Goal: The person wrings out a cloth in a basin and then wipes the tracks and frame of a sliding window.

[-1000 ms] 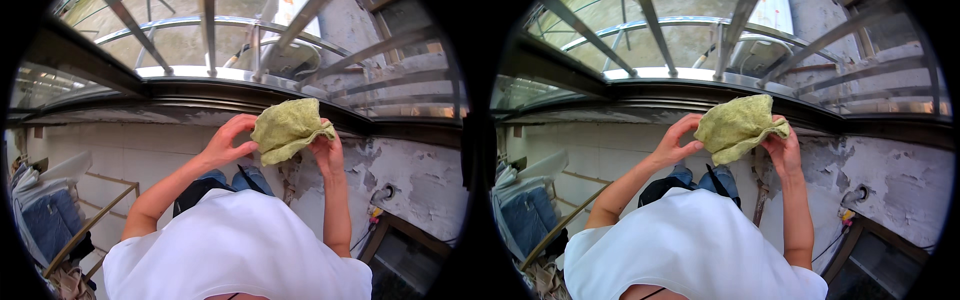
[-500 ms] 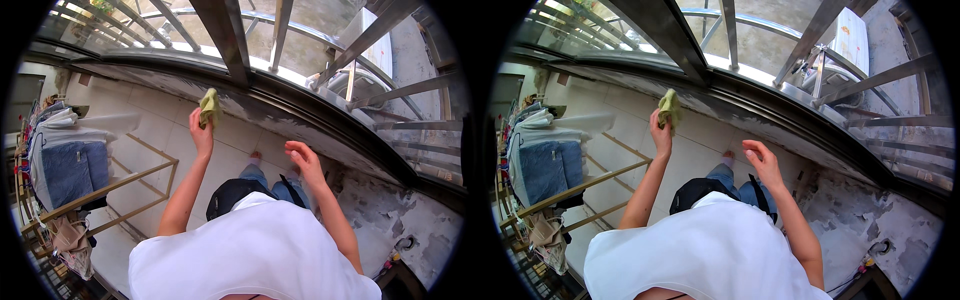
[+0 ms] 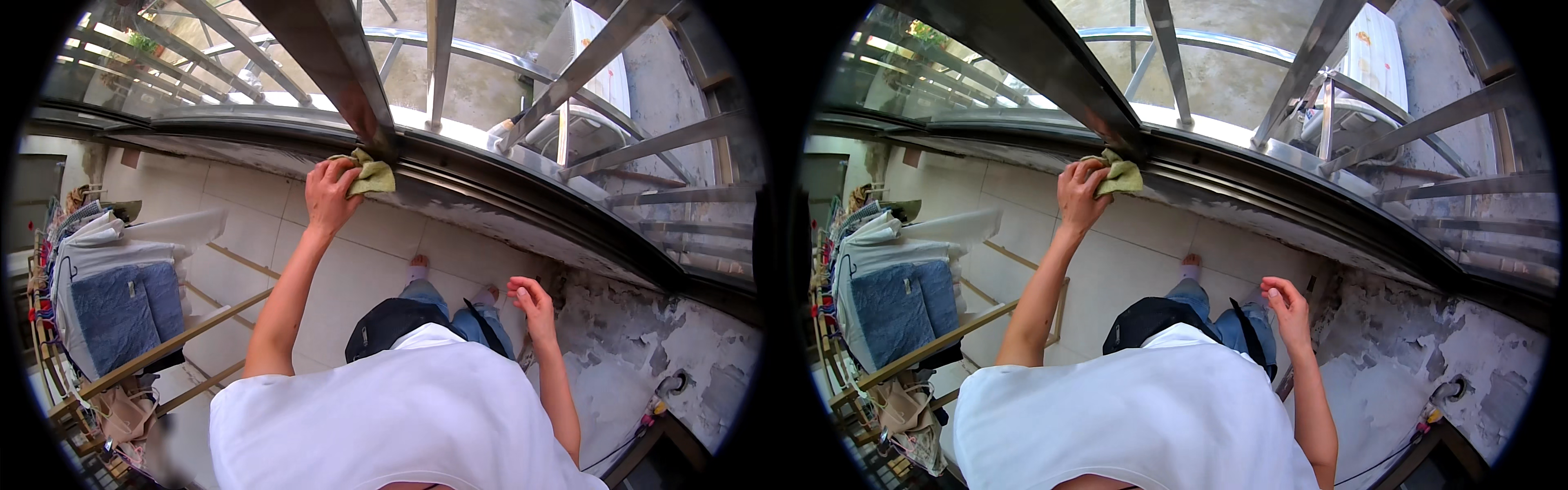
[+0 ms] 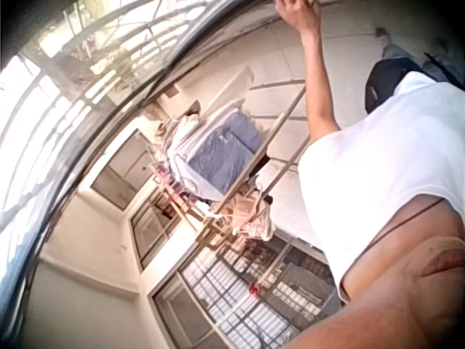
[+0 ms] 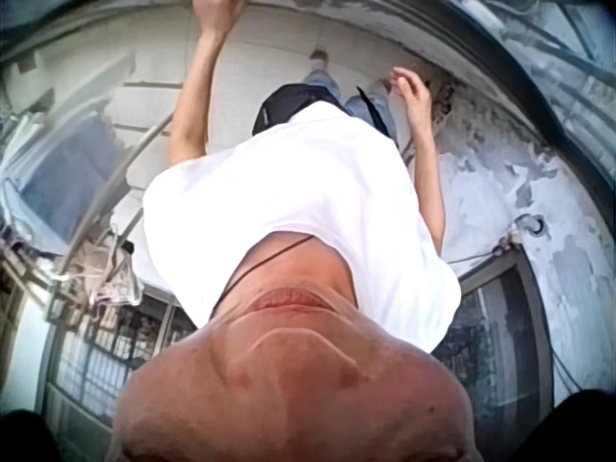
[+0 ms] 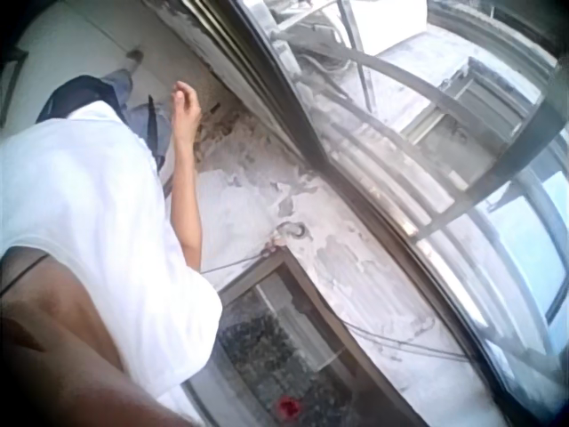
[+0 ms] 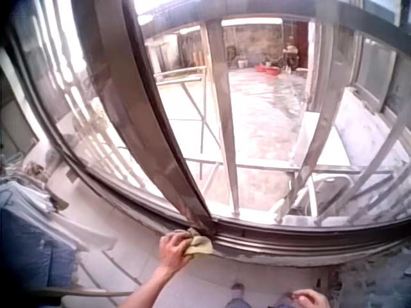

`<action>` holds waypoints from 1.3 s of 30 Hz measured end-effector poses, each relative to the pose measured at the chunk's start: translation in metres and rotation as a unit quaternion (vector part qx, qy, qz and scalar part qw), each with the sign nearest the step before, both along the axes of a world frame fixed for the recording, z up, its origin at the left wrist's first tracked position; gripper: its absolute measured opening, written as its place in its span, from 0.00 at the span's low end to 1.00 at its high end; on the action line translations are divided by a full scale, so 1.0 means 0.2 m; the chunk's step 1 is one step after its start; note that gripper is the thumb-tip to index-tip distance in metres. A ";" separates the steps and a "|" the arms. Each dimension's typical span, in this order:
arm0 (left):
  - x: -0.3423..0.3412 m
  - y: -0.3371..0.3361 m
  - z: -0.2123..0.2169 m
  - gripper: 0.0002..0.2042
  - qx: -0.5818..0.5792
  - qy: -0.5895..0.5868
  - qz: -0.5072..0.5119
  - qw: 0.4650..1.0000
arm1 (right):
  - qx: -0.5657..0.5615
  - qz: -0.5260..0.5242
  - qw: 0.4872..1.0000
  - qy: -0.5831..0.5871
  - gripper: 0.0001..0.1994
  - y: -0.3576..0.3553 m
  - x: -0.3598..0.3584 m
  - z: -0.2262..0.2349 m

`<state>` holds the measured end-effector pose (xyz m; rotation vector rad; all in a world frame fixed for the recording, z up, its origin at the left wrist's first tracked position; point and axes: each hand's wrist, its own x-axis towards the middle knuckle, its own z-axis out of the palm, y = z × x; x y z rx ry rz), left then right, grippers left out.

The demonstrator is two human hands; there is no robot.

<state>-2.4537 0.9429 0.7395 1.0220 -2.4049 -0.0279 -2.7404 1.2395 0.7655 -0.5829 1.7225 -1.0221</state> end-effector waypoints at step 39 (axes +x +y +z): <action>-0.59 0.29 -0.08 0.16 0.225 0.005 -0.046 0.973 | 0.016 -0.001 0.999 -0.048 0.13 -0.04 -0.04 -0.07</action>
